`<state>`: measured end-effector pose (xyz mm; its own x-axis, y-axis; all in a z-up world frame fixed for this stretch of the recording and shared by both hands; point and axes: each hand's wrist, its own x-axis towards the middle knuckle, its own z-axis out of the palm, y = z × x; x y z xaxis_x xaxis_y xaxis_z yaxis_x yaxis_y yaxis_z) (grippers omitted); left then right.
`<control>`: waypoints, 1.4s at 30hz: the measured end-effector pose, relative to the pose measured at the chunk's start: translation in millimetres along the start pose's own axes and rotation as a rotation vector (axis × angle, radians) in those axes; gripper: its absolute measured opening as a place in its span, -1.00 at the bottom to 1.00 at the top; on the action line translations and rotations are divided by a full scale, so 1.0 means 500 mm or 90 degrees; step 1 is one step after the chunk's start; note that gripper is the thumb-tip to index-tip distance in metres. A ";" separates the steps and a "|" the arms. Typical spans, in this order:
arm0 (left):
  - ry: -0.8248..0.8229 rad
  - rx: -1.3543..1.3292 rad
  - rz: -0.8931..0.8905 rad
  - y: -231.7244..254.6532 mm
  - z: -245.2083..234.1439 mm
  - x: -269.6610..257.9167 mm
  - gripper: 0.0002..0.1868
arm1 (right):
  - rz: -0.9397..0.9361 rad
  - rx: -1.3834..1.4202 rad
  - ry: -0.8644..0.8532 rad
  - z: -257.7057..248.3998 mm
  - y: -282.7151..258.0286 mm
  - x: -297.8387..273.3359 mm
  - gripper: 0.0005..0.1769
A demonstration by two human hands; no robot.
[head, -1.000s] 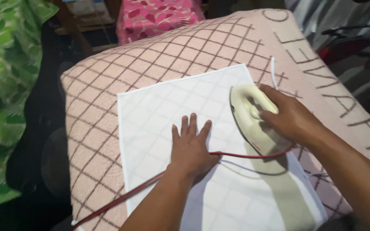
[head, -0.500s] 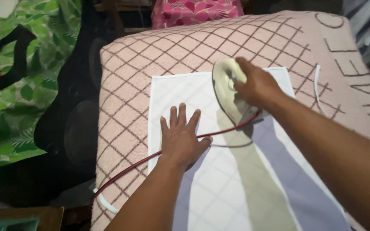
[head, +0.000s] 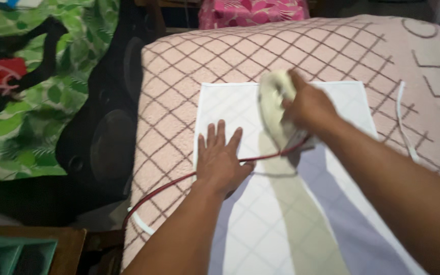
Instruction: The person irons a white cloth laid on a patterned surface using a white electric iron. They move the iron back and forth across the fabric while holding it flat with the other hand, then set the iron down on a nearby green surface.
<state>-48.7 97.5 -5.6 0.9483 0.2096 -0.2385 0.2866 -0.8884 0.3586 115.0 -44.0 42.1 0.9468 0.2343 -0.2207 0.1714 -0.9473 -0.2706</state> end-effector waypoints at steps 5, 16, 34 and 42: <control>0.012 -0.026 -0.010 -0.007 -0.002 -0.013 -0.03 | -0.030 0.088 0.094 -0.014 0.006 0.060 -0.12; 0.033 -0.020 -0.004 -0.031 0.004 -0.048 -0.09 | -0.214 0.087 -0.013 0.021 -0.033 -0.084 -0.11; 0.184 -0.081 0.046 -0.084 0.047 -0.081 -0.25 | -0.274 0.062 -0.022 0.042 -0.084 -0.080 -0.12; 0.186 -0.113 0.029 -0.090 0.049 -0.078 -0.28 | -0.219 0.144 -0.034 0.025 -0.148 0.031 -0.11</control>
<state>-102.0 119.5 -34.7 0.9525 0.3018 0.0403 0.2379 -0.8203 0.5202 113.6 32.5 46.9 0.8287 0.5449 -0.1281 0.4052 -0.7419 -0.5343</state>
